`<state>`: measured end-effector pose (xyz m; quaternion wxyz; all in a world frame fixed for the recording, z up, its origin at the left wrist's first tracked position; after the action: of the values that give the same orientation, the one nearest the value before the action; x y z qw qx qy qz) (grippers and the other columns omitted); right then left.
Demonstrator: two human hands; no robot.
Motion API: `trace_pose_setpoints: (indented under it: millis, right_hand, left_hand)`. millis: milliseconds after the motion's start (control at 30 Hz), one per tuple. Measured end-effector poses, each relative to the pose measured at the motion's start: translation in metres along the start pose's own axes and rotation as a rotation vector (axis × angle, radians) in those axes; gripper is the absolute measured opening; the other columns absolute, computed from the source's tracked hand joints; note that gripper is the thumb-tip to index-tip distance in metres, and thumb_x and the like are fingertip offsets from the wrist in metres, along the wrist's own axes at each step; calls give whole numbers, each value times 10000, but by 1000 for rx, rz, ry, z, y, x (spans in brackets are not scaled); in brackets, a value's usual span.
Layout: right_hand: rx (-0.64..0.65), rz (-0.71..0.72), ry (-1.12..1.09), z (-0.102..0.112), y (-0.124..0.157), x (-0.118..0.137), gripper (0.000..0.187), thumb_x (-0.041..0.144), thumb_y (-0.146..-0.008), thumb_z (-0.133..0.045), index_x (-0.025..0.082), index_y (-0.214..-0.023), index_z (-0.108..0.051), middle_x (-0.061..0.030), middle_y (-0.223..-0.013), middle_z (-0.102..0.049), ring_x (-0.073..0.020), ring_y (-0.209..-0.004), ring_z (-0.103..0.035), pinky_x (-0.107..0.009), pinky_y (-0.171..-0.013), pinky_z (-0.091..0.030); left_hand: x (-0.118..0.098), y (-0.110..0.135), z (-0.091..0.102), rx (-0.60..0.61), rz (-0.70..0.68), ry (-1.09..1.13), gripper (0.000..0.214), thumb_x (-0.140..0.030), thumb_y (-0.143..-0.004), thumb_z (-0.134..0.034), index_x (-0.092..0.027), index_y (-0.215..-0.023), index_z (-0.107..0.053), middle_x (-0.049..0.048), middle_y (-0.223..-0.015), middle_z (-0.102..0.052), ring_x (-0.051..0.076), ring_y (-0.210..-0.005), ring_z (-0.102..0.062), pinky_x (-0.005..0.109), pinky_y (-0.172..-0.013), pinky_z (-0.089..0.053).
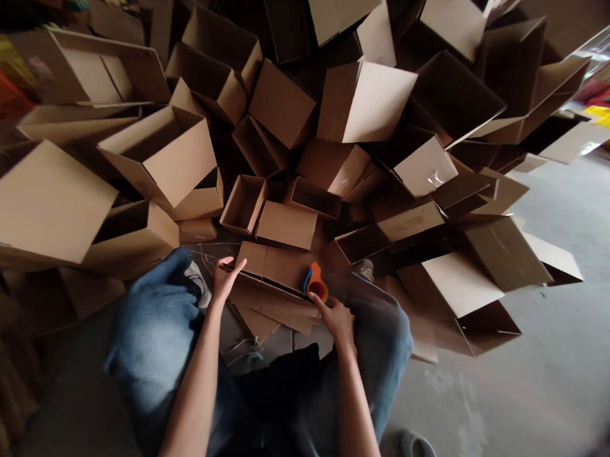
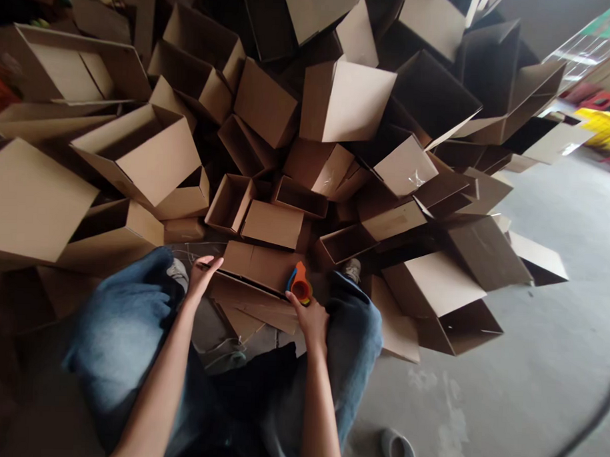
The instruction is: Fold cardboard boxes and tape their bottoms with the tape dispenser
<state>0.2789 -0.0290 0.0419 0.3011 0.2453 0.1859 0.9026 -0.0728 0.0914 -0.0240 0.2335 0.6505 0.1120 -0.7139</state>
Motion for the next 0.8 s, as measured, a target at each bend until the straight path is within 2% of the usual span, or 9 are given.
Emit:
trace_pose_setpoints:
  millis: [167,433,567,800]
  right_hand:
    - [-20,-14,33,2,1,-3,730,754,-940,-543,124,-1249,-746,-224,-1152,-765,-400,-1179,-707,-397,-956,-528]
    - [-15,-39,43,3,4,-7,771,733,-970,-514,84,-1342,-696,-246,-1149,-758,-412,-1172,-708,-413,-959,-522]
    - [-5,-51,45,4,6,-8,765,711,-985,-512,73,-1377,-667,-254,-1176,-748,-418,-1196,-696,-424,-978,-513]
    - [-35,-70,7,4,6,-13,726,698,-970,-554,90,-1339,-701,-247,-1150,-757,-395,-1185,-707,-395,-981,-514]
  left_hand:
    - [-9,4,-4,136,2,-31,517,-215,-607,-957,-164,-1023,-653,125,-1186,-701,299,-1245,-645,475,-1142,-451]
    - [-25,11,-3,252,16,-74,603,-186,-596,-967,-166,-1109,-651,151,-1313,-685,304,-1293,-635,468,-1185,-421]
    - [-30,15,-4,290,33,-94,604,-198,-617,-957,-155,-1132,-645,178,-1377,-650,317,-1349,-601,469,-1210,-399]
    - [-34,15,1,270,44,-120,684,-178,-608,-960,-168,-1202,-621,137,-1316,-666,319,-1361,-589,477,-1205,-410]
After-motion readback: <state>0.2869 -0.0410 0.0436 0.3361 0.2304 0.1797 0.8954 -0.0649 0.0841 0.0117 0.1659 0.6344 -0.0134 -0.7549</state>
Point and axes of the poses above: each hand's wrist, its own y-axis away from the middle knuckle, its own z-axis out of the back of the hand, x = y × z, the point moved 6 cm from there along -y, towards the middle knuckle
